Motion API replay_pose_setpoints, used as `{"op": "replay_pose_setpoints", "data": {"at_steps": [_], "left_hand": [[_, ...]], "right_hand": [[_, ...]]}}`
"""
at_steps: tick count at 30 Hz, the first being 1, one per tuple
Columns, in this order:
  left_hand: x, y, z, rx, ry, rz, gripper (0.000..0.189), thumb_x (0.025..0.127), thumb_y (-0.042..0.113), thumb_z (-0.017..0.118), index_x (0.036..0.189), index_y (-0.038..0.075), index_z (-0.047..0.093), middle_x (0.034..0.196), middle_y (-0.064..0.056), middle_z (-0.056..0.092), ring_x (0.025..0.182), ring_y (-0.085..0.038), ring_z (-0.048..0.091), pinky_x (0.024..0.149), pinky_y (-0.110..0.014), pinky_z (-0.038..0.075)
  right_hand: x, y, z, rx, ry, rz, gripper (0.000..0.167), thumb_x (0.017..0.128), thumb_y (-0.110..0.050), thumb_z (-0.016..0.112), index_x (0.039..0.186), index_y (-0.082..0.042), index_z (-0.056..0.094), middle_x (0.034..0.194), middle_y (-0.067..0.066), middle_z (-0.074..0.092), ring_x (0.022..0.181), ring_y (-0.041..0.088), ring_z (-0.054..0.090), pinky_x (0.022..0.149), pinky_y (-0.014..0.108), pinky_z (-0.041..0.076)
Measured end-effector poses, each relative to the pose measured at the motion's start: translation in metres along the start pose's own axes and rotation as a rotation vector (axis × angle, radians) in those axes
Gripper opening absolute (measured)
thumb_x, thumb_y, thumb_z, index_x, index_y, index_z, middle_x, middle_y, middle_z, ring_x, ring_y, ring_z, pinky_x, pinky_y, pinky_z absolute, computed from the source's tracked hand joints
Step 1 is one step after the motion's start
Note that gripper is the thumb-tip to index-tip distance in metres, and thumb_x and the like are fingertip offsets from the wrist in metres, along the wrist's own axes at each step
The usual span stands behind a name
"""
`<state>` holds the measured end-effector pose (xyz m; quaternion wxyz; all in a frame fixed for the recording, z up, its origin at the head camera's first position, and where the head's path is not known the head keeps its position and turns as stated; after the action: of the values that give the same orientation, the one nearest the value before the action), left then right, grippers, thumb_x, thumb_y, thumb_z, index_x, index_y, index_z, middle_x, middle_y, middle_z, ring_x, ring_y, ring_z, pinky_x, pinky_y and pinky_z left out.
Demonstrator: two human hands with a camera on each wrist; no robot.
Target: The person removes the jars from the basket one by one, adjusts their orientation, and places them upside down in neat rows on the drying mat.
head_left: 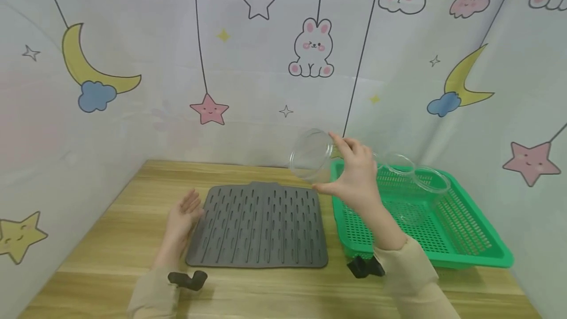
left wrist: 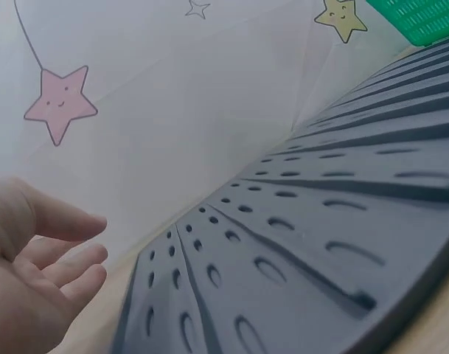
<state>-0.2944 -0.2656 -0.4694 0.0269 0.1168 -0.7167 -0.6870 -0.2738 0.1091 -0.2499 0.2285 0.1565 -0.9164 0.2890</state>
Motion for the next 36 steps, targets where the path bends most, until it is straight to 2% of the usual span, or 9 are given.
{"op": "replay_pose_setpoints", "data": {"at_steps": [5, 13, 20, 25, 29, 32, 36], "left_hand": [[-0.004, 0.015, 0.004, 0.007, 0.000, 0.032, 0.071, 0.099, 0.005, 0.052, 0.158, 0.015, 0.013, 0.163, -0.009, 0.020, 0.148, -0.029, 0.026, 0.121, -0.043, 0.030], [-0.014, 0.039, 0.019, -0.012, -0.058, 0.100, 0.077, 0.098, 0.023, 0.060, 0.158, 0.012, 0.013, 0.163, -0.011, 0.020, 0.149, -0.031, 0.025, 0.124, -0.047, 0.021], [-0.022, 0.056, 0.035, 0.071, -0.119, 0.174, 0.078, 0.097, 0.027, 0.061, 0.157, 0.012, 0.014, 0.163, -0.013, 0.020, 0.149, -0.034, 0.022, 0.122, -0.058, 0.018], [-0.026, 0.059, 0.051, 0.117, -0.211, 0.188, 0.082, 0.096, 0.028, 0.062, 0.158, 0.016, 0.011, 0.164, -0.010, 0.018, 0.150, -0.034, 0.017, 0.118, -0.067, 0.011], [-0.028, 0.059, 0.064, 0.085, -0.295, 0.215, 0.080, 0.098, 0.024, 0.059, 0.158, 0.015, 0.008, 0.164, -0.013, 0.014, 0.149, -0.039, 0.017, 0.117, -0.070, 0.010], [-0.029, 0.057, 0.073, 0.045, -0.348, 0.244, 0.078, 0.098, 0.021, 0.055, 0.158, 0.014, 0.006, 0.164, -0.015, 0.011, 0.148, -0.044, 0.016, 0.117, -0.068, 0.016], [-0.031, 0.057, 0.081, 0.019, -0.382, 0.267, 0.078, 0.098, 0.023, 0.055, 0.158, 0.015, 0.005, 0.164, -0.016, 0.010, 0.147, -0.046, 0.017, 0.116, -0.064, 0.025]], "right_hand": [[0.002, -0.015, 0.022, -0.022, 0.011, -0.045, 0.108, 0.054, -0.027, 0.096, 0.148, -0.023, 0.043, 0.143, 0.012, 0.045, 0.130, 0.037, 0.037, 0.104, 0.064, 0.032], [0.002, -0.037, 0.059, -0.141, 0.050, -0.159, 0.104, 0.055, -0.031, 0.095, 0.145, -0.025, 0.044, 0.138, 0.009, 0.047, 0.127, 0.035, 0.040, 0.098, 0.059, 0.037], [-0.005, -0.042, 0.089, -0.223, 0.023, -0.178, 0.105, 0.054, -0.032, 0.096, 0.145, -0.026, 0.044, 0.137, 0.010, 0.048, 0.125, 0.033, 0.043, 0.093, 0.055, 0.041], [-0.011, -0.044, 0.109, -0.288, 0.003, -0.204, 0.106, 0.054, -0.034, 0.095, 0.146, -0.027, 0.043, 0.137, 0.009, 0.048, 0.125, 0.030, 0.042, 0.092, 0.053, 0.041], [-0.017, -0.049, 0.122, -0.355, -0.005, -0.233, 0.107, 0.053, -0.035, 0.095, 0.146, -0.027, 0.043, 0.137, 0.008, 0.048, 0.124, 0.029, 0.041, 0.092, 0.052, 0.040], [-0.023, -0.054, 0.129, -0.378, 0.006, -0.267, 0.108, 0.052, -0.034, 0.096, 0.145, -0.027, 0.044, 0.136, 0.009, 0.049, 0.123, 0.029, 0.043, 0.092, 0.052, 0.040], [-0.030, -0.060, 0.139, -0.402, 0.009, -0.307, 0.109, 0.051, -0.035, 0.096, 0.145, -0.025, 0.044, 0.135, 0.011, 0.049, 0.122, 0.030, 0.044, 0.092, 0.052, 0.041]]}}
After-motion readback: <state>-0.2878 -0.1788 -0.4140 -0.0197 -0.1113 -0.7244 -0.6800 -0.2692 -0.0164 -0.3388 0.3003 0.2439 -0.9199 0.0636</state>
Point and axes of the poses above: each hand's wrist, its own x-axis towards the middle knuckle, its own z-axis out of the palm, y = z × x, the point moved 7 cm from there along x, towards the middle knuckle
